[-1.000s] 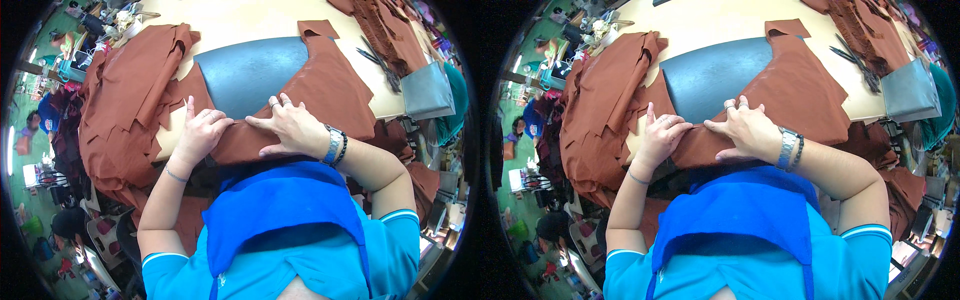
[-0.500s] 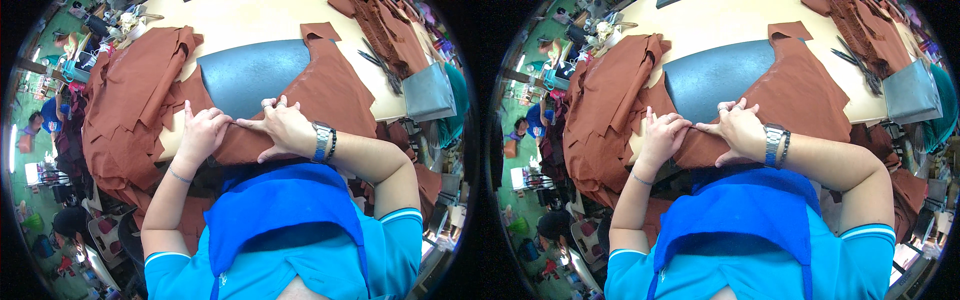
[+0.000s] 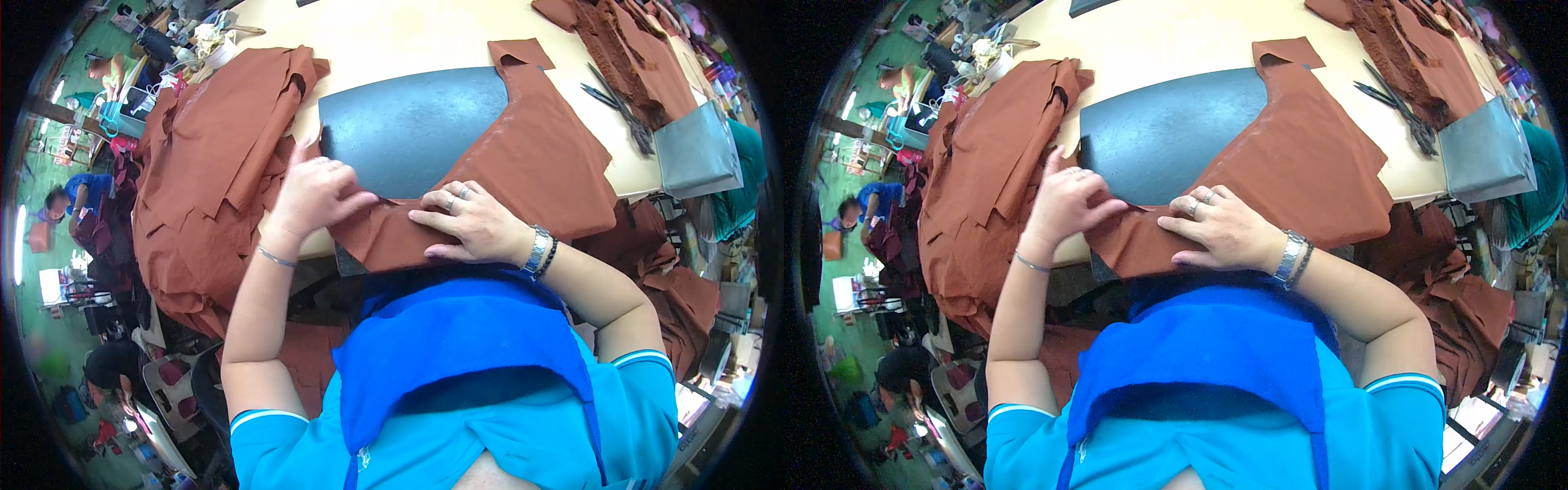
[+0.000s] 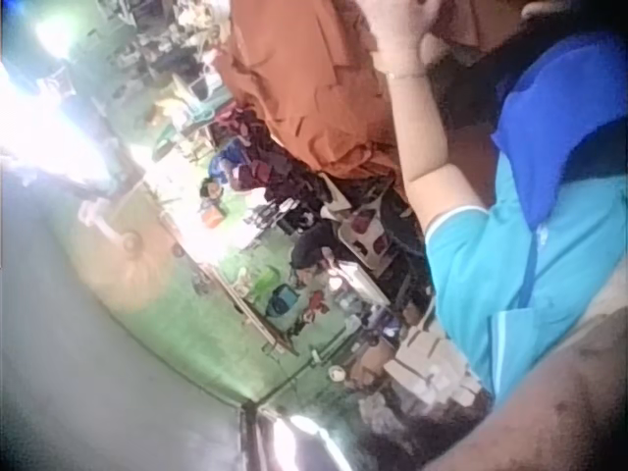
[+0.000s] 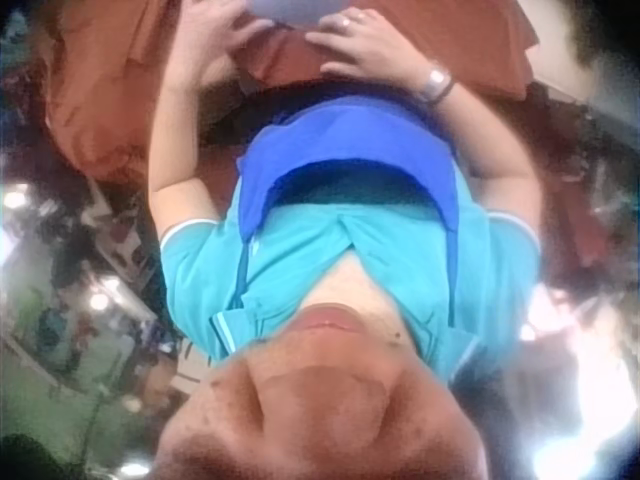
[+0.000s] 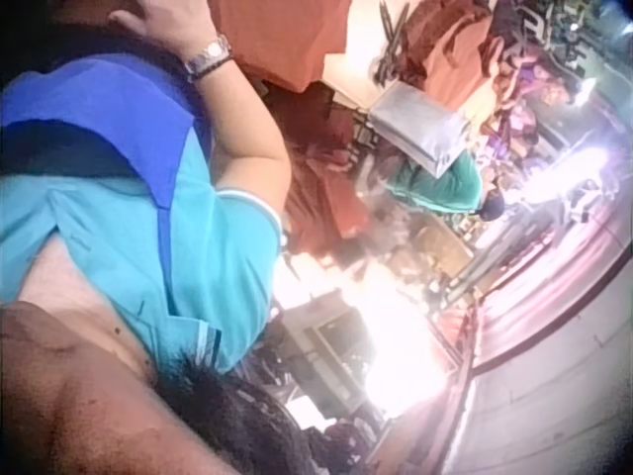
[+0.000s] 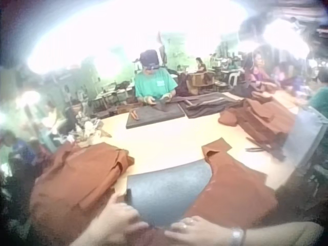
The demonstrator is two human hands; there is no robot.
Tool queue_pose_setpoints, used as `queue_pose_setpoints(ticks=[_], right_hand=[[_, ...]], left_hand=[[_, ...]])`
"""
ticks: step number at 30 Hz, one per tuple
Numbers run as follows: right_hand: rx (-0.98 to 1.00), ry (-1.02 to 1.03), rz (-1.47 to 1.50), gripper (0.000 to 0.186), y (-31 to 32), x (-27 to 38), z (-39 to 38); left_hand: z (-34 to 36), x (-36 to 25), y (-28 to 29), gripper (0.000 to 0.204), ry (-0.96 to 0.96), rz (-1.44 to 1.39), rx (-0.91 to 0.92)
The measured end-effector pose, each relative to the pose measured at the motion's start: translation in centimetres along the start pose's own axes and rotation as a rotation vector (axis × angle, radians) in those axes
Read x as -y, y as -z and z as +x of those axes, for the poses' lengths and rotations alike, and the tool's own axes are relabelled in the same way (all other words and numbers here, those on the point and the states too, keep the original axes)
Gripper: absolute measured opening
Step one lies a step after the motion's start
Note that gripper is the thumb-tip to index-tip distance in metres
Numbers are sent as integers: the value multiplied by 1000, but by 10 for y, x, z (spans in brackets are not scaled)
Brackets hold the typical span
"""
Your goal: The person trims fabric pieces using small clippers, then folds and presses the edges down by hand.
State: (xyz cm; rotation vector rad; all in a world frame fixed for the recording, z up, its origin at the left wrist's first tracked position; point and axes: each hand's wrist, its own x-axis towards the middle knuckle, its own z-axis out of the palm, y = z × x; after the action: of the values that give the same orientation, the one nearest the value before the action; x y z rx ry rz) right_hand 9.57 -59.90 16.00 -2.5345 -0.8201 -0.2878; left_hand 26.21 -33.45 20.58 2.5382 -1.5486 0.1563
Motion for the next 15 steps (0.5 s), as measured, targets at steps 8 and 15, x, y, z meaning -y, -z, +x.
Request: queue_pose_setpoints(ticks=[8,15], right_hand=[[-25,-42,-17,60,4,-2,-4],[41,-43,-49,67,7,1,1]], left_hand=[[14,-25,1,25,-141,-69,-113],[9,-27,-27,9,-182,-87,6]])
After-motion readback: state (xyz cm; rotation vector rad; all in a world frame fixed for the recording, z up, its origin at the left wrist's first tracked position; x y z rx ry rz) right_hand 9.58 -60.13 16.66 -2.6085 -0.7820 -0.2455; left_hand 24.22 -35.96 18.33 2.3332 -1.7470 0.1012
